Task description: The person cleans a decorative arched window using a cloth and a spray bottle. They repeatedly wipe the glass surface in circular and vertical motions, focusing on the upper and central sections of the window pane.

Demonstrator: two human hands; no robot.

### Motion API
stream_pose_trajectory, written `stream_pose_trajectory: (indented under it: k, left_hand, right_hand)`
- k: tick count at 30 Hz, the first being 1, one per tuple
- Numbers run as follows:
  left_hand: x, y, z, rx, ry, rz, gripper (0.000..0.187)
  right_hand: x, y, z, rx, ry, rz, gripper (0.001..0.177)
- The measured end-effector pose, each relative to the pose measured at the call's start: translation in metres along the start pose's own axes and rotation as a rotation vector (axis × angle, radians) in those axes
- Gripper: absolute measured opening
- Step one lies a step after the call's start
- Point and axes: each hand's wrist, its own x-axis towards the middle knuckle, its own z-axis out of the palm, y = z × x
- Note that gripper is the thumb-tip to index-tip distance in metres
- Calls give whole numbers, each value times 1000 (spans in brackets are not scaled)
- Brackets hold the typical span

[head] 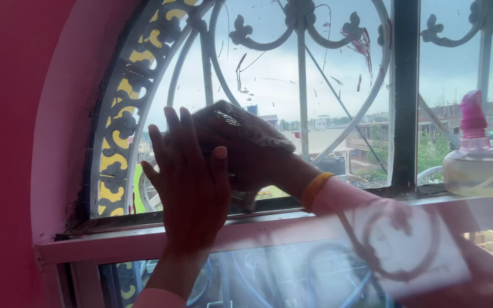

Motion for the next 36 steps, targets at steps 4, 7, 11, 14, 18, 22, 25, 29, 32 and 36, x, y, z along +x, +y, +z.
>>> stream_pose_trajectory:
  k: [4,7,11,14,18,22,25,29,32,36]
  left_hand:
    - [1,-4,3,16,16,12,70]
    - [4,-6,5,123,-59,-18,69]
    - [3,-8,6,22,-98,-66,66]
    - [5,-13,9,33,-160,-113,65]
    - [5,-14,13,80,-177,-117,65]
    - [5,-12,14,55,-170,-116,73]
    - [5,-7,8,23,-40,-66,75]
    - [6,-6,1,152,-26,26,70]
    - [4,-10,-1,163,-2,31,66]
    - [1,-11,2,156,-24,40,65]
  right_hand:
    - [12,8,1,-202,181,-68,58]
    - [17,29,-6,-272,149,-32,46]
    - [-3,76,-37,-506,71,215,47]
    - [-27,104,-73,-302,86,232,42]
    - [-33,98,-75,-274,195,440,46]
    - [-40,70,-56,-233,212,423,58]
    - [-43,42,-37,0,178,384,68]
    - [-28,-1,-10,25,41,187,75]
    - [-24,-13,-5,-295,-56,-41,67]
    - [-62,27,-35,-169,-186,-188,59]
